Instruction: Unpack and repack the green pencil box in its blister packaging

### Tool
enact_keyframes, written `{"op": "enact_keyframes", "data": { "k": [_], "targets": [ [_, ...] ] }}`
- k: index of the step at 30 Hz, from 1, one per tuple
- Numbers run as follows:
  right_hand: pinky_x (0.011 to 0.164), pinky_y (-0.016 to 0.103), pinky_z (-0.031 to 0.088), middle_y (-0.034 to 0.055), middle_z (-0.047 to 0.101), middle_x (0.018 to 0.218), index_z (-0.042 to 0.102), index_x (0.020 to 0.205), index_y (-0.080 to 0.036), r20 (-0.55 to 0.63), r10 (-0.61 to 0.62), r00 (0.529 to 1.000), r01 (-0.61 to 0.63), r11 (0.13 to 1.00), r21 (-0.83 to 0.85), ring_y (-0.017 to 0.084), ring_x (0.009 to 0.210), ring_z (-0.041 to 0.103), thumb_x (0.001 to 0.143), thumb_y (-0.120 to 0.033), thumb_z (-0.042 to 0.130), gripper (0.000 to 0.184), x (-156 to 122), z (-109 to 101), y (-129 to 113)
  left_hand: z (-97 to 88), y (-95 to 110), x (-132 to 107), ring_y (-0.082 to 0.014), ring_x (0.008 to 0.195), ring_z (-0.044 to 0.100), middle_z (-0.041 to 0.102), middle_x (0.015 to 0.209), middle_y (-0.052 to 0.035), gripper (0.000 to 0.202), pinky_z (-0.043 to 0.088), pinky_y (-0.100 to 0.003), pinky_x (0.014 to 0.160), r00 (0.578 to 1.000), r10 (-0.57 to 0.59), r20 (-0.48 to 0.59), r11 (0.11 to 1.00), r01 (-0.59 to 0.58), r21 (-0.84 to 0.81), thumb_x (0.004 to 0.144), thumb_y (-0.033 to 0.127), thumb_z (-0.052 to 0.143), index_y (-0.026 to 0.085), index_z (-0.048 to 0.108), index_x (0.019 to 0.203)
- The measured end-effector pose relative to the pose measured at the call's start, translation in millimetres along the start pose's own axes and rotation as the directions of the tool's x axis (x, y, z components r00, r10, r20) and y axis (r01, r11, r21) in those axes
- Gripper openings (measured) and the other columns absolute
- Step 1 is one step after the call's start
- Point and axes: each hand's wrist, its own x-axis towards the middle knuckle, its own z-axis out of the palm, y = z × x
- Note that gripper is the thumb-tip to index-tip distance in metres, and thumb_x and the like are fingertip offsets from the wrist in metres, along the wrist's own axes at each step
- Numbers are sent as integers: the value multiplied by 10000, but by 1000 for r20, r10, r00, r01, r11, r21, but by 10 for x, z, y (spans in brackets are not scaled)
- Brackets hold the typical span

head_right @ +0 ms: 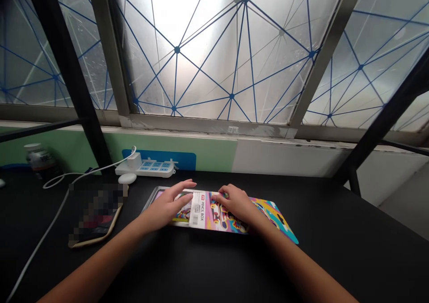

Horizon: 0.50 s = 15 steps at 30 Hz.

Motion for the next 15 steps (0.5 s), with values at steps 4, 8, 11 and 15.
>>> {"op": "enact_keyframes", "data": {
  "k": [4, 8, 11, 15],
  "targets": [
    [860, 348, 476, 88, 699, 1075, 713, 1026, -224, 66, -26, 997, 24, 999, 33, 270, 986, 641, 885, -652, 489, 503, -57, -137, 101, -149, -90, 86, -283, 1284, 538, 623, 1354, -63, 223, 390, -409, 1088, 958, 21, -287, 997, -41, -62, 905, 353, 575, 245, 710, 1045],
    [950, 348, 475, 78, 677, 1208, 676, 1174, -247, 204, -37, 978, 23, 997, 68, 301, 1101, 625, 779, -656, 644, 569, -94, -354, 343, -240, -210, 156, -277, 1166, 608, 708, 1150, -74, 243, 427, -400, 1034, 912, -66, -405, 990, 8, -142, 929, 376, 535, 213, 690, 1022],
    [1000, 359, 472, 70, 647, 1296, 625, 1275, -282, 283, 4, 959, -31, 995, 93, 320, 1172, 606, 727, -631, 718, 656, -87, -450, 528, -226, -242, 168, -264, 1120, 631, 717, 1104, -79, 288, 457, -367, 990, 898, -115, -424, 979, 29, -203, 954, 404, 491, 191, 670, 1025],
    [1043, 398, 457, 96, 621, 1341, 620, 1291, -280, 275, -6, 961, -12, 998, 60, 345, 1231, 573, 718, -637, 721, 683, -27, -443, 554, -208, -243, 176, -246, 1142, 626, 709, 1141, -99, 317, 464, -338, 973, 878, -162, -450, 959, 33, -281, 984, 412, 435, 178, 642, 1038]
  ]
}}
